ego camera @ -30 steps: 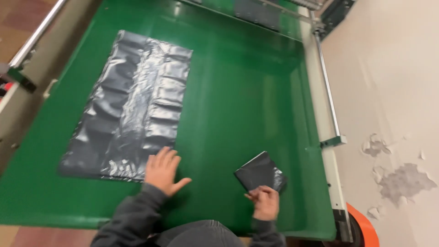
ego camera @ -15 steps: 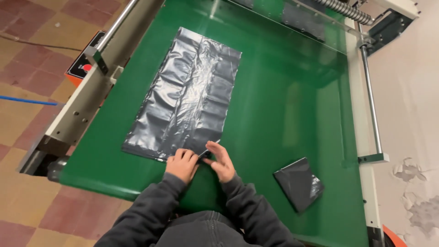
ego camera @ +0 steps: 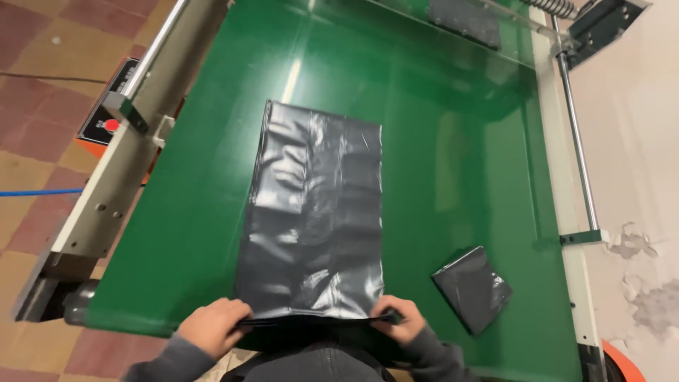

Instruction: Folding large black plastic bags and placing them in a red crate.

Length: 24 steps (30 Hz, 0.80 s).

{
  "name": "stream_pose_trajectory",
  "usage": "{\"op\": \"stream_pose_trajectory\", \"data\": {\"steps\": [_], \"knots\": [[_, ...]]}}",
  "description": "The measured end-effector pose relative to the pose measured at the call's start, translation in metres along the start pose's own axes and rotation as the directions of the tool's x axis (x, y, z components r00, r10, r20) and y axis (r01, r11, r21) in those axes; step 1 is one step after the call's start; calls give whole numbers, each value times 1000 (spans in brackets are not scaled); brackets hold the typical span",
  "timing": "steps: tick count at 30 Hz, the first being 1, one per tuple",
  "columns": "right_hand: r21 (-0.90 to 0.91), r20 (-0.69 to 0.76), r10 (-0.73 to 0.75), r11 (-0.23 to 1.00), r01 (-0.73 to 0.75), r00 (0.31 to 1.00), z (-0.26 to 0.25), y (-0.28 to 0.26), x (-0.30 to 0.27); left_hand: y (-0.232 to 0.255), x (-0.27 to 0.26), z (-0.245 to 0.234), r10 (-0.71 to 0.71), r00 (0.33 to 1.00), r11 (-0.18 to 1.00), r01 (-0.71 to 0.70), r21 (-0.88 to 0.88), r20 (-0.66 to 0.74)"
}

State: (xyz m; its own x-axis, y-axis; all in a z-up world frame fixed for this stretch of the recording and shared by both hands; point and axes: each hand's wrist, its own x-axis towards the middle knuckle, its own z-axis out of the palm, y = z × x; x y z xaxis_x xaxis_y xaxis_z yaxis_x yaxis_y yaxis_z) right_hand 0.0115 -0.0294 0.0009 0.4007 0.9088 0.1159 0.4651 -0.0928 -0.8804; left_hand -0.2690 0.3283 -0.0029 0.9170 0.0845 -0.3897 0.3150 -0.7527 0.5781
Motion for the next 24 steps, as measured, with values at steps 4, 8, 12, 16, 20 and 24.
{"op": "stream_pose_trajectory", "data": {"steps": [4,8,12,16,20,24], "knots": [[86,-89,256,965,-248,963,-48,39,3,0,54,-58,267,934,848,-344,-402,-237],[258,-345,284,945,-200,895,-93,72,107,4,172,-115,90,853,727,-409,-551,-514],[90,-486,250,967,-236,837,-118,170,203,-37,307,-113,-88,782,906,-195,-377,-617],[-191,-521,298,873,-449,800,-116,157,247,-44,345,-106,-118,763,975,-32,-219,-635],[-568,-356,70,775,-276,932,-116,137,278,-37,350,-101,-173,730,983,90,-157,-661],[-577,-272,505,596,-559,819,-111,128,296,36,283,-129,-80,573,985,170,22,-816]]}}
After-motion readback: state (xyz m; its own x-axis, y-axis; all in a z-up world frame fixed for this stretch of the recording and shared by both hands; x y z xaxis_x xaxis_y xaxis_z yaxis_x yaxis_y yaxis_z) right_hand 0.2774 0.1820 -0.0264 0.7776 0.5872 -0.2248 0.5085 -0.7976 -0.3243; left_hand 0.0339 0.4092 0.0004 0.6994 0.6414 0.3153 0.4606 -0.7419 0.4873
